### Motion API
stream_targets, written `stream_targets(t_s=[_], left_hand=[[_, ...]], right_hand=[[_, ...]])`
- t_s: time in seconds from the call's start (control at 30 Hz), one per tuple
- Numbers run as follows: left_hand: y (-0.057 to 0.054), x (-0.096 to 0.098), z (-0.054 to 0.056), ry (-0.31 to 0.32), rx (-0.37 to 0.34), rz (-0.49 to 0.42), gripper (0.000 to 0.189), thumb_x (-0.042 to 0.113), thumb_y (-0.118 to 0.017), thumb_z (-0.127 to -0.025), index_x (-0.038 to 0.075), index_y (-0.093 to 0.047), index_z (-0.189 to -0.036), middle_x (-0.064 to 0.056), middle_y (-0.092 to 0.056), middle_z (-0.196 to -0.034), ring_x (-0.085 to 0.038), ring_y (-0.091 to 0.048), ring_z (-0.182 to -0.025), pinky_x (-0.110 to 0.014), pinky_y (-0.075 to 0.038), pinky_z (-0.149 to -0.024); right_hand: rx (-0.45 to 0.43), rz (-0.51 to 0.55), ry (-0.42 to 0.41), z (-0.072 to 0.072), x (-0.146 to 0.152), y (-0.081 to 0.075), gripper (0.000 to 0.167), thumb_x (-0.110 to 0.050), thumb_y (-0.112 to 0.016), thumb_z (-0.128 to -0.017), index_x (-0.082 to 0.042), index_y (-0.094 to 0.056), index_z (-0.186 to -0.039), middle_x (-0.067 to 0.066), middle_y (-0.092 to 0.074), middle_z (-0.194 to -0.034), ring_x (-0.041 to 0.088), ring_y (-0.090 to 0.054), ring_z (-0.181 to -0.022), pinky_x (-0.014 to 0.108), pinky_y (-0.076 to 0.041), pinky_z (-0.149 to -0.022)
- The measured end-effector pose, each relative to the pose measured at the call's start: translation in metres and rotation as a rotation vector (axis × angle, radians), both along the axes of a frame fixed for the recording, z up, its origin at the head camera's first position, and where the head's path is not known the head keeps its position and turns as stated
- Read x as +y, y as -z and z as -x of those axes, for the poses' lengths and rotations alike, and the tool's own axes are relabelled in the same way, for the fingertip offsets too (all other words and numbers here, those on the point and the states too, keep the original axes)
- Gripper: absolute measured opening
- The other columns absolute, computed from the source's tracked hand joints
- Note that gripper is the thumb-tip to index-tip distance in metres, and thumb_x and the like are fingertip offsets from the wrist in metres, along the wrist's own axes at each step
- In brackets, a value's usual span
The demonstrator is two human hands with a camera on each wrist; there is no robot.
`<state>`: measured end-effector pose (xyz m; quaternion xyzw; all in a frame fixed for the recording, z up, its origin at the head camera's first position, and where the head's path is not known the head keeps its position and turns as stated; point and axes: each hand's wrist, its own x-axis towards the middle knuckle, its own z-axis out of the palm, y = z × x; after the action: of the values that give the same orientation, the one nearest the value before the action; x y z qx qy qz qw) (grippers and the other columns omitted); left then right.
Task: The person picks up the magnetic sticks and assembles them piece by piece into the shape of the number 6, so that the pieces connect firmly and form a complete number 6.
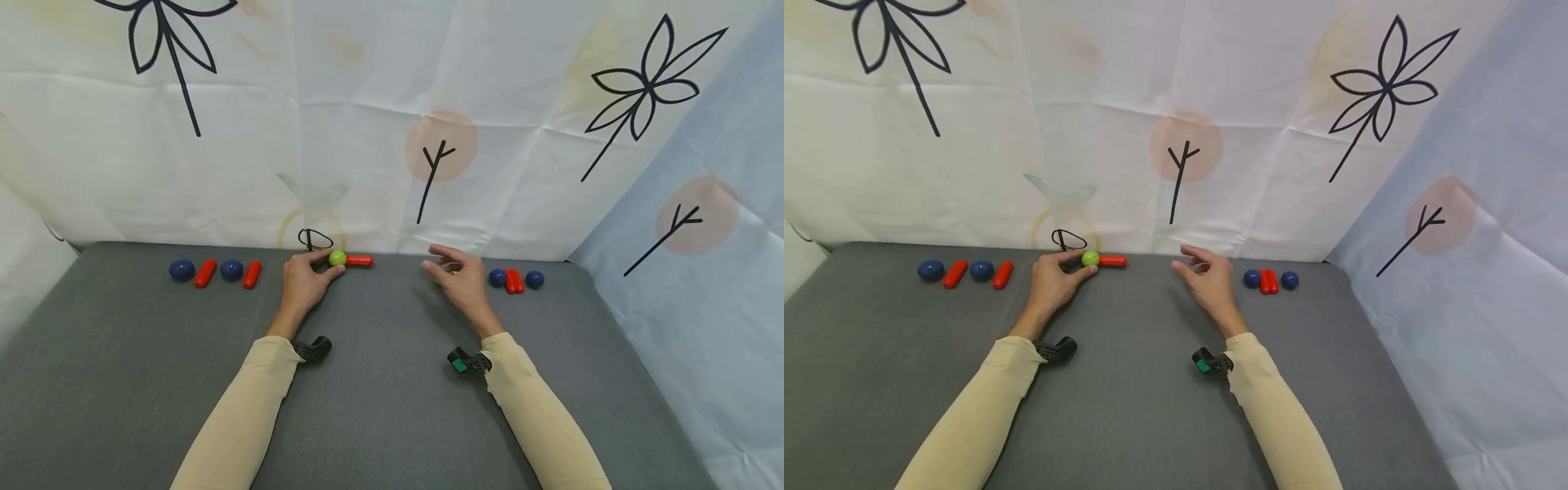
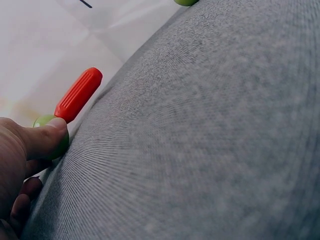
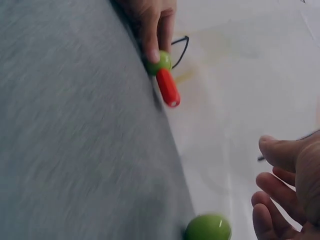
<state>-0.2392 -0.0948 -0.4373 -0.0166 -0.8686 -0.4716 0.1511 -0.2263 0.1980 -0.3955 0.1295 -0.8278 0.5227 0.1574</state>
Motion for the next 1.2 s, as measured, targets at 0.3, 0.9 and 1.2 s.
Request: stream_targets(t_s=[0.3, 0.9, 1.2], left_hand=[[0.002, -0.001, 0.0, 0.002, 0.0, -0.012, 0.045, 0.023, -0.084, -0.087, 0.007, -0.072, -0.127, -0.016, -0.071, -0.122, -0.034, -0.062, -0.119, -0.049, -0.046, -0.1], [0.001, 0.0, 0.001, 0.008, -0.007, -0.005, 0.045, 0.023, -0.083, -0.087, 0.008, -0.072, -0.128, -0.015, -0.07, -0.124, -0.033, -0.061, -0.122, -0.05, -0.046, -0.101], [0.002, -0.001, 0.001, 0.008, 0.008, -0.008, 0.045, 0.022, -0.084, -0.087, 0.007, -0.072, -0.127, -0.016, -0.071, -0.122, -0.034, -0.061, -0.12, -0.05, -0.046, -0.1]], right_hand=[[-0.049, 0.024, 0.078, -0.011, 0.023, 0.014, 0.04, -0.003, -0.078, -0.089, 0.007, -0.068, -0.126, 0.024, -0.068, -0.124, 0.041, -0.063, -0.112, 0.05, -0.047, -0.099], [-0.057, -0.131, 0.076, -0.011, 0.017, 0.036, 0.045, -0.003, -0.082, -0.085, 0.004, -0.068, -0.128, 0.021, -0.068, -0.123, 0.034, -0.066, -0.116, 0.047, -0.049, -0.1], [-0.084, -0.137, 0.064, -0.011, 0.017, 0.038, 0.046, -0.004, -0.081, -0.086, 0.001, -0.068, -0.13, 0.019, -0.068, -0.125, 0.033, -0.065, -0.118, 0.046, -0.046, -0.103]])
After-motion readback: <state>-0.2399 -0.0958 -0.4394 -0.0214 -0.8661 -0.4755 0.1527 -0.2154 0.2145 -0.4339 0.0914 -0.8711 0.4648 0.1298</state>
